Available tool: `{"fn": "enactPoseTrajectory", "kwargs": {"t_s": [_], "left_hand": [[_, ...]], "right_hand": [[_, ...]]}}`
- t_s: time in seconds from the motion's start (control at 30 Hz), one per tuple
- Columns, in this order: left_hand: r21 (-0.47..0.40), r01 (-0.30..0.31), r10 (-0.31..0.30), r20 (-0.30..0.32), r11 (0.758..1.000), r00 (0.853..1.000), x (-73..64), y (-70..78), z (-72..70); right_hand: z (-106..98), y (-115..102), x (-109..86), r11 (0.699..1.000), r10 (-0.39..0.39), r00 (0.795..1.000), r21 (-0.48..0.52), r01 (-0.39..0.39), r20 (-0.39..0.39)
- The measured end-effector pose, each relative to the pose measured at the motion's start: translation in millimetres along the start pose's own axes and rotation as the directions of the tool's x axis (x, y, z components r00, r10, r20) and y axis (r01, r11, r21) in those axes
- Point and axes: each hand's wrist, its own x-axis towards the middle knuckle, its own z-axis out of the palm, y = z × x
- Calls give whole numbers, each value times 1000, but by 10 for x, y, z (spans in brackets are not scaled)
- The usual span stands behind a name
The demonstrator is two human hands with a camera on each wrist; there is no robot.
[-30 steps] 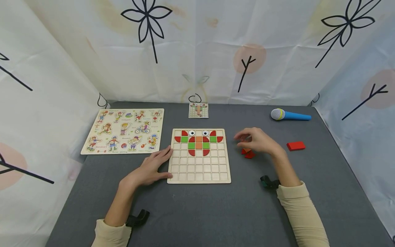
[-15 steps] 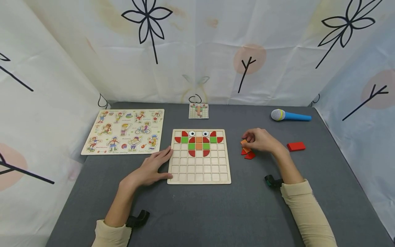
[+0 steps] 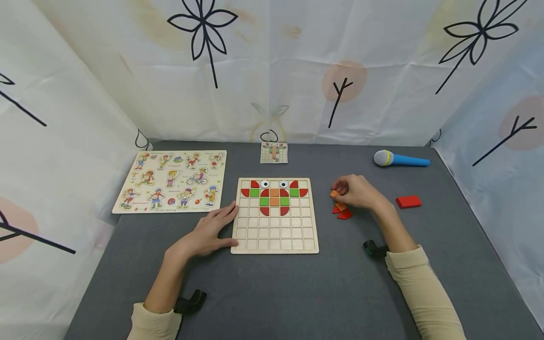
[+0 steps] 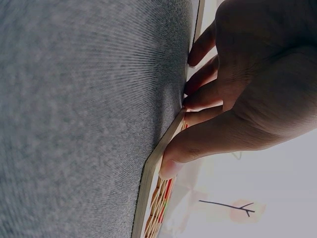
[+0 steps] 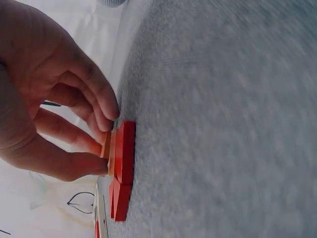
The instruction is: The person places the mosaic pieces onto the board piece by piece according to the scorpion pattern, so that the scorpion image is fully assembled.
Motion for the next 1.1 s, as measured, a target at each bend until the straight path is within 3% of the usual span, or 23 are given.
{"fn": "enactPoseTrajectory", "kwargs": {"t_s": [0.3, 0.67, 0.87, 1.1], "left_hand": [[-1, 3, -3, 0, 1000, 1000, -1, 1, 7], [0, 7, -7, 8, 1000, 1000, 9, -10, 12], [3, 8, -8, 7, 1000, 1000, 8, -20, 11], [-3, 3, -3, 0, 1000, 1000, -1, 2, 2]], "right_hand": [[152, -171, 4, 989, -98, 995, 103, 101, -31], [412, -622, 94, 950, -266, 964, 175, 261, 10], [515, -861, 214, 938, -322, 944, 159, 307, 74], [628, -1095, 334, 919, -395, 909, 44, 392, 134]]}}
